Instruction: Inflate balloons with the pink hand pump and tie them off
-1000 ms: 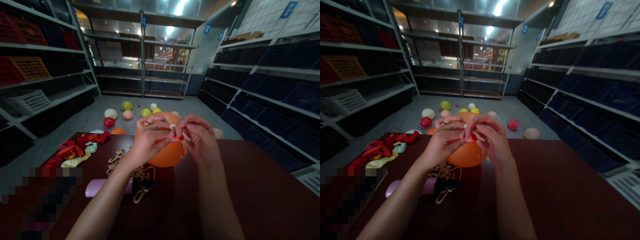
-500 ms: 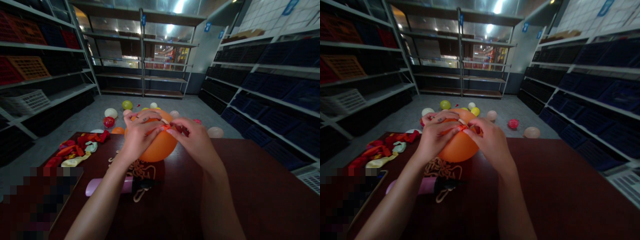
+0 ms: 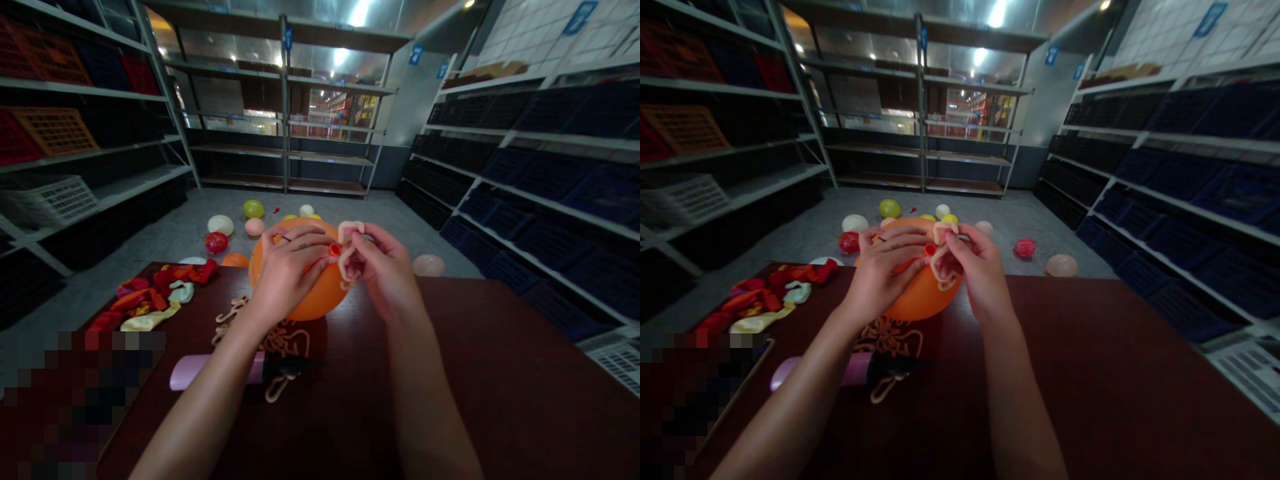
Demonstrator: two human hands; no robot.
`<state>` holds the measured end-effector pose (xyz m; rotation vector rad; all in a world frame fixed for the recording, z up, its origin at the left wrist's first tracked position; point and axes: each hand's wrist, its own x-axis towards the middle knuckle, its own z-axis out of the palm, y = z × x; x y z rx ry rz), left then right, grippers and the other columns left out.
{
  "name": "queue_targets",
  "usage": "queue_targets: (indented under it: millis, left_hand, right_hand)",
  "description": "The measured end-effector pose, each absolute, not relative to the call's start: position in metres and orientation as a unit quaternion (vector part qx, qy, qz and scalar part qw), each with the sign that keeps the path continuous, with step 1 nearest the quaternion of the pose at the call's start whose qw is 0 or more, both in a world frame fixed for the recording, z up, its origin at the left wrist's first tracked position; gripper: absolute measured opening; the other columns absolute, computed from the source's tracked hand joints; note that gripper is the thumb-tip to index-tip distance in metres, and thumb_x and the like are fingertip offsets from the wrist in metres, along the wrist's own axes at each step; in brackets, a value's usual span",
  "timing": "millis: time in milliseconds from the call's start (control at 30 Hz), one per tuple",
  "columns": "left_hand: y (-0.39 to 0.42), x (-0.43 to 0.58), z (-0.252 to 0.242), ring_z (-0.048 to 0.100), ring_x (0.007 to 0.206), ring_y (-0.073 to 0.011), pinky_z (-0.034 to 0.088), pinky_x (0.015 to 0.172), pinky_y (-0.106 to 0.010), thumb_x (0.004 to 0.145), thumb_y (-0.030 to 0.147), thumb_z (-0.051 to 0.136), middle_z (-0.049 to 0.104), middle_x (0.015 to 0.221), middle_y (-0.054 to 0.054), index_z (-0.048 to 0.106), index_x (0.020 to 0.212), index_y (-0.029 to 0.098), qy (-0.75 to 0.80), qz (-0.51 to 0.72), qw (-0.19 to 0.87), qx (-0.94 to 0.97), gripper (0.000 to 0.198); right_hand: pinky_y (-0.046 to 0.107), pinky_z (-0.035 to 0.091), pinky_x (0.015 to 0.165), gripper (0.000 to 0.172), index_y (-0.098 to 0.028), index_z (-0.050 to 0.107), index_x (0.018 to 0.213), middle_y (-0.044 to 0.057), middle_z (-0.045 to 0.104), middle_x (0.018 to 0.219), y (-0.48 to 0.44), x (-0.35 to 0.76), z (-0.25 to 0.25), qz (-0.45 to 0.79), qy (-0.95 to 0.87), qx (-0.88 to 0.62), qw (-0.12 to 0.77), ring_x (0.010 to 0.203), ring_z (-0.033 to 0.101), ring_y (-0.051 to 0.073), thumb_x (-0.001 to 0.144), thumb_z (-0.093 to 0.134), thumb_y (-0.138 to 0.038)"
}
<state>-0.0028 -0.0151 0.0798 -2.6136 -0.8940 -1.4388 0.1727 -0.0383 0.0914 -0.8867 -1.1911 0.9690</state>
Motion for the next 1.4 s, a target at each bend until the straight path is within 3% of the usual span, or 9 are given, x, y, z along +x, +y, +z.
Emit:
queue_targets:
  millis: [200,300,500,633,767,933,1100,1267,1400]
  left_hand:
    - [-0.012,-0.009,0.083,0.063,0.120,-0.0251,0.025,0.106,-0.050,0.101,0.024,0.058,0.075,0.117,-0.003,0.075,0.102,0.026,-0.276,-0.434,-0.013,-0.857,0.017]
    - [-0.012,-0.010,0.084,0.062,0.120,-0.0251,0.026,0.106,-0.049,0.099,0.026,0.061,0.075,0.117,-0.002,0.076,0.099,0.028,-0.270,-0.422,-0.011,-0.866,0.015]
    - [-0.017,-0.002,0.079,0.058,0.123,-0.0271,0.027,0.104,-0.050,0.098,0.025,0.062,0.071,0.126,-0.005,0.077,0.108,0.031,-0.283,-0.424,0.017,-0.860,0.019]
    - [-0.018,-0.002,0.079,0.054,0.123,-0.0294,0.028,0.099,-0.050,0.096,0.026,0.064,0.066,0.129,-0.006,0.079,0.101,0.030,-0.290,-0.443,0.044,-0.847,0.016]
    - [-0.020,-0.002,0.080,0.049,0.122,-0.0313,0.031,0.096,-0.050,0.093,0.030,0.068,0.062,0.132,-0.006,0.081,0.095,0.032,-0.303,-0.449,0.063,-0.838,0.013]
    - [-0.020,-0.003,0.082,0.049,0.118,-0.0291,0.034,0.098,-0.048,0.096,0.031,0.065,0.065,0.125,-0.005,0.080,0.097,0.031,-0.305,-0.467,0.036,-0.830,0.015]
    - [-0.016,-0.008,0.084,0.055,0.111,-0.0259,0.036,0.098,-0.047,0.099,0.028,0.058,0.071,0.112,-0.004,0.078,0.101,0.029,-0.286,-0.474,0.004,-0.833,0.019]
    - [-0.015,-0.005,0.081,0.051,0.113,-0.0279,0.034,0.099,-0.048,0.099,0.032,0.059,0.066,0.116,-0.006,0.078,0.099,0.030,-0.326,-0.483,0.037,-0.812,0.019]
    - [-0.014,-0.003,0.075,0.045,0.106,-0.0299,0.032,0.090,-0.046,0.096,0.032,0.064,0.062,0.110,-0.007,0.077,0.095,0.030,-0.373,-0.470,0.129,-0.790,0.014]
  right_hand:
    - [0.030,0.053,0.064,0.028,-0.024,0.065,0.079,0.001,0.069,0.080,-0.043,0.171,0.094,0.385,-0.514,-0.332,0.691,0.066,0.064,0.014,0.087,0.064,-0.052]
    - [0.030,0.051,0.062,0.027,-0.025,0.069,0.078,0.002,0.069,0.083,-0.045,0.177,0.095,0.387,-0.562,-0.323,0.656,0.069,0.062,0.014,0.088,0.064,-0.050]
    - [0.033,0.055,0.077,0.006,-0.026,0.078,0.082,0.004,0.072,0.094,-0.038,0.169,0.089,0.291,-0.646,-0.392,0.587,0.092,0.065,0.019,0.080,0.074,-0.030]
    - [0.029,0.054,0.069,0.009,-0.023,0.077,0.086,0.002,0.072,0.083,-0.037,0.168,0.088,0.299,-0.622,-0.405,0.600,0.079,0.066,0.015,0.078,0.073,-0.022]
    - [0.022,0.040,0.044,0.012,-0.020,0.073,0.083,-0.002,0.064,0.063,-0.034,0.173,0.085,0.311,-0.590,-0.430,0.609,0.049,0.051,0.008,0.077,0.076,-0.030]
    - [0.022,0.034,0.040,0.021,-0.021,0.069,0.084,-0.003,0.057,0.059,-0.029,0.187,0.085,0.293,-0.545,-0.433,0.656,0.045,0.044,0.007,0.085,0.070,-0.042]
    - [0.026,0.050,0.056,0.026,-0.024,0.061,0.076,0.002,0.060,0.078,-0.037,0.202,0.096,0.285,-0.539,-0.368,0.702,0.070,0.060,0.014,0.089,0.064,-0.047]
    - [0.025,0.048,0.054,0.016,-0.025,0.066,0.091,-0.001,0.059,0.074,-0.043,0.188,0.092,0.366,-0.582,-0.390,0.612,0.064,0.058,0.012,0.088,0.066,-0.041]
    - [0.030,0.055,0.079,0.025,-0.026,0.066,0.111,0.003,0.072,0.103,-0.037,0.166,0.077,0.313,-0.657,-0.406,0.553,0.092,0.068,0.016,0.087,0.068,-0.033]
